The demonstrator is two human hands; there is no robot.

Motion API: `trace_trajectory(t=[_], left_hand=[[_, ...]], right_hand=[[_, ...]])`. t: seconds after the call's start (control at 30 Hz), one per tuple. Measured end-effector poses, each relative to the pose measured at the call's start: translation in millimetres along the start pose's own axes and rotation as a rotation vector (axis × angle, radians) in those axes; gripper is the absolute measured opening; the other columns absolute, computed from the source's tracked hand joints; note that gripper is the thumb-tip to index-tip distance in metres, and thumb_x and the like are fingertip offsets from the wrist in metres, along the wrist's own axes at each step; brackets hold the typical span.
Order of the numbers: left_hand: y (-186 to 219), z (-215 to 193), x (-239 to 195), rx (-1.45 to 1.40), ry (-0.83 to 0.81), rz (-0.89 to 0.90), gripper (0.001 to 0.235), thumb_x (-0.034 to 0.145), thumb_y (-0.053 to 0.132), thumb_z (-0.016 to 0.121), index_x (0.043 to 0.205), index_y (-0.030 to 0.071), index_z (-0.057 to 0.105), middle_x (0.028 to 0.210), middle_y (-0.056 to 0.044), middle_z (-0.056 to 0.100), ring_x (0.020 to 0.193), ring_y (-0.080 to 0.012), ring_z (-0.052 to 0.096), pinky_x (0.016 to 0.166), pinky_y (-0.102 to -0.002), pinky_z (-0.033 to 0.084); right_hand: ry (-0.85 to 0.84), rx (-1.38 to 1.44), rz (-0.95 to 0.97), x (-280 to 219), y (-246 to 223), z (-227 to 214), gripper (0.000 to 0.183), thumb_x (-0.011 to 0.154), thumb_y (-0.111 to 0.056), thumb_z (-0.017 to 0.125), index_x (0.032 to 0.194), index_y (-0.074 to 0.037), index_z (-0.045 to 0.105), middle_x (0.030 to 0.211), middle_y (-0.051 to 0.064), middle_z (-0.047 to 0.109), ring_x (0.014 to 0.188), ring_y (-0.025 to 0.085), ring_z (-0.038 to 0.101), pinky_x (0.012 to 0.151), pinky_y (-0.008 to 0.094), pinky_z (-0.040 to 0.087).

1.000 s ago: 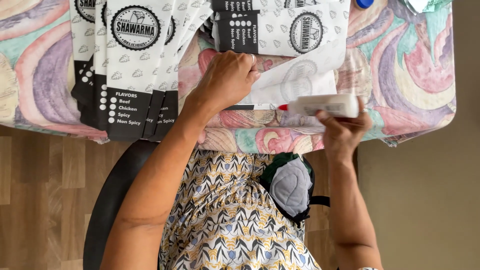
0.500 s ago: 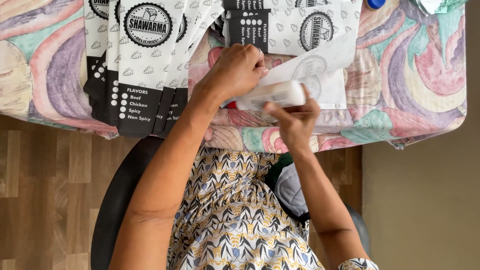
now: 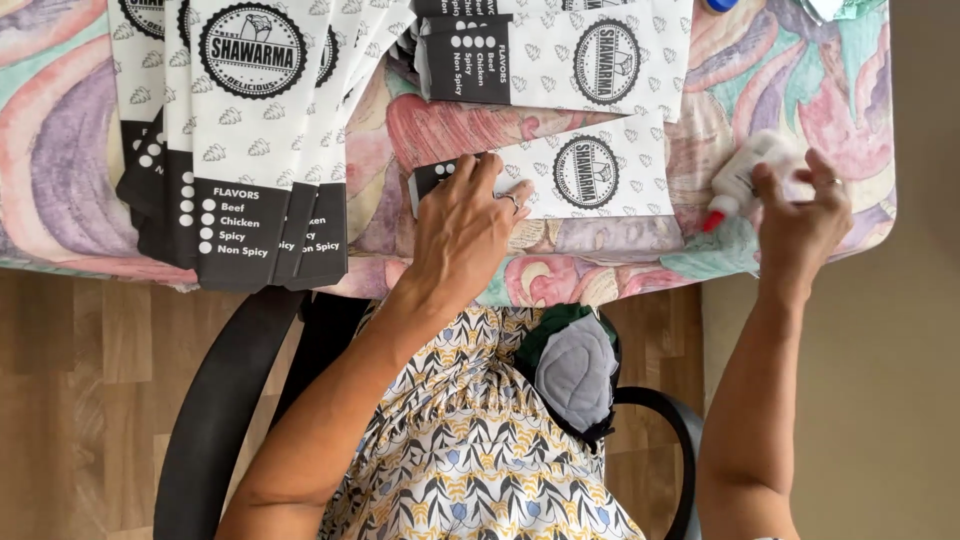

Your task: Applying glue to paper tags and folding them to complete assembly.

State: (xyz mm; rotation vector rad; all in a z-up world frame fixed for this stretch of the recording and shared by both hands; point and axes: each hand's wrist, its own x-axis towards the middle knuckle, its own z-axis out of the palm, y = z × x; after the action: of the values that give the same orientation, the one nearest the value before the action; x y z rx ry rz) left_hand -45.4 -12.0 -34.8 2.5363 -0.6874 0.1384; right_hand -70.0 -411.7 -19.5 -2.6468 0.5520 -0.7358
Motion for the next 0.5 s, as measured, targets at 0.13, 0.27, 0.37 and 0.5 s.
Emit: trace_trajectory(t=[0.13,0.27,0.37,0.5], left_hand=[[-1,6,-2,0.182,0.139,0.059,0.037,0.090,0.014,0.072,0.126,0.022,0.075,0.132,-0.013,0.057,0.115,-0.0299,0.051,0.091,-0.046,0.047],[8,-10,-2,0.095,0.103,0.001,0.031,0.103,0.040,0.058,0.105,0.018,0.080,0.118,-0.008,0.060,0.105,-0.0248,0.055,0.081,-0.040,0.046],[2,-10,-6,0.038,0.113,-0.002,0.033,0.104,0.038,0.057,0.102,0.015,0.081,0.120,-0.009,0.058,0.108,-0.0257,0.054,0.084,-0.041,0.045],[-2,-17,-11,0.002,0.108,0.024,0.028,0.104,0.031,0.059,0.103,0.014,0.081,0.126,-0.010,0.058,0.121,-0.0274,0.054,0.090,-0.043,0.047]], right_hand=[[0.228,-0.103,-0.422,-38,-59,23,0.034,0.088,0.011,0.091,0.119,0.010,0.076,0.122,0.015,0.060,0.102,0.027,0.058,0.076,0.032,0.059],[-0.170,0.187,-0.653,-94,-132,38,0.047,0.100,-0.031,0.056,0.140,-0.008,0.061,0.141,0.015,0.057,0.130,0.038,0.047,0.110,0.055,0.030],[-0.320,0.045,-0.864,-99,-137,34,0.065,0.103,-0.056,0.040,0.156,-0.019,0.047,0.163,0.005,0.044,0.154,0.031,0.022,0.123,0.060,0.003],[-0.221,-0.118,-0.791,-78,-94,15,0.070,0.111,-0.056,0.028,0.161,-0.012,0.049,0.163,0.011,0.050,0.153,0.039,0.025,0.117,0.063,-0.006]])
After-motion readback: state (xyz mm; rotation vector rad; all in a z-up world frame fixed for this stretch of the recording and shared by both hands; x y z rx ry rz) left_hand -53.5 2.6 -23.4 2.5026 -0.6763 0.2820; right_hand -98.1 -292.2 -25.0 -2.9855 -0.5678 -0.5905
